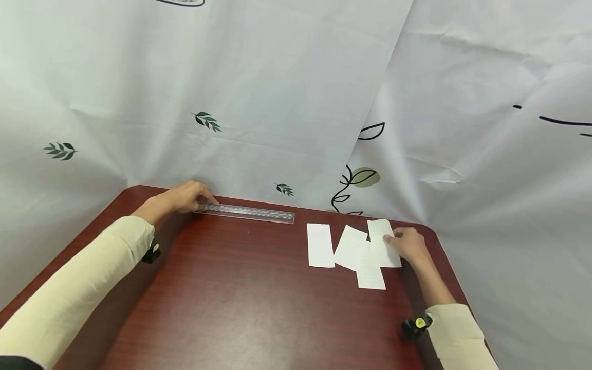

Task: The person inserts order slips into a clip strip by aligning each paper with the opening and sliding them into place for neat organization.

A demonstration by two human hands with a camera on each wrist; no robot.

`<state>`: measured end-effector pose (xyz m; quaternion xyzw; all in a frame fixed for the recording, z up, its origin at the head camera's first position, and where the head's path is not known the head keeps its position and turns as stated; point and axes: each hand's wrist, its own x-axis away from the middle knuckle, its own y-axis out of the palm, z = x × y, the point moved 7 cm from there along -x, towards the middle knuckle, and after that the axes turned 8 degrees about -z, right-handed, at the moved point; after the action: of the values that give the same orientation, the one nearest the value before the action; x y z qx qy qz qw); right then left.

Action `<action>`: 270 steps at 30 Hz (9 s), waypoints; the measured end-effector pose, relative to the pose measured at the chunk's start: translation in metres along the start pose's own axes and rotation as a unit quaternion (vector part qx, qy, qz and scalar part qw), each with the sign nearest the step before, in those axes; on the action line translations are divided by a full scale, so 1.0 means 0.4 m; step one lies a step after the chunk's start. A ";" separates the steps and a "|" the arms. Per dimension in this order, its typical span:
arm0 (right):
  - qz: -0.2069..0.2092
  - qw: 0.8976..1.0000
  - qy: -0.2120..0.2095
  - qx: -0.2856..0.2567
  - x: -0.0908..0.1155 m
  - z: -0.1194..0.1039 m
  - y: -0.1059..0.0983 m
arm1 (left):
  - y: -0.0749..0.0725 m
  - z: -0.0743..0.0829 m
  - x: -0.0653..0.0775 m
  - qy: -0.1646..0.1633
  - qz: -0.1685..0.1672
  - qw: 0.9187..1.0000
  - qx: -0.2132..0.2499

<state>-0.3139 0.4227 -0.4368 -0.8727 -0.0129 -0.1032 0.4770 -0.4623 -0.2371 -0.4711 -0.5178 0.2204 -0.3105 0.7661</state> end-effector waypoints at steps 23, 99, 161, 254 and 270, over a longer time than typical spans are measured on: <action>-0.023 0.994 -0.005 -0.108 0.039 -0.056 -0.027 | 0.034 0.065 -0.052 0.012 -0.014 1.000 -0.016; -0.079 0.977 -0.085 -0.177 0.031 -0.379 0.223 | 0.038 0.043 -0.058 -0.028 -0.031 0.999 0.010; -0.036 0.994 -0.094 -0.051 -0.147 -0.368 0.380 | 0.034 0.043 -0.053 -0.038 -0.040 0.998 0.021; -0.063 0.887 -0.400 0.223 -0.026 -0.547 0.486 | 0.013 0.096 -0.045 -0.048 -0.037 0.998 0.023; -0.151 0.899 -0.372 0.175 0.005 -0.600 0.489 | 0.008 0.099 -0.041 -0.047 -0.040 0.998 0.033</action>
<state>-0.3286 0.1157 -0.4729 -0.7376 -0.3388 0.1618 0.5612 -0.4470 -0.1987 -0.4594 -0.5149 0.1526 -0.3230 0.7793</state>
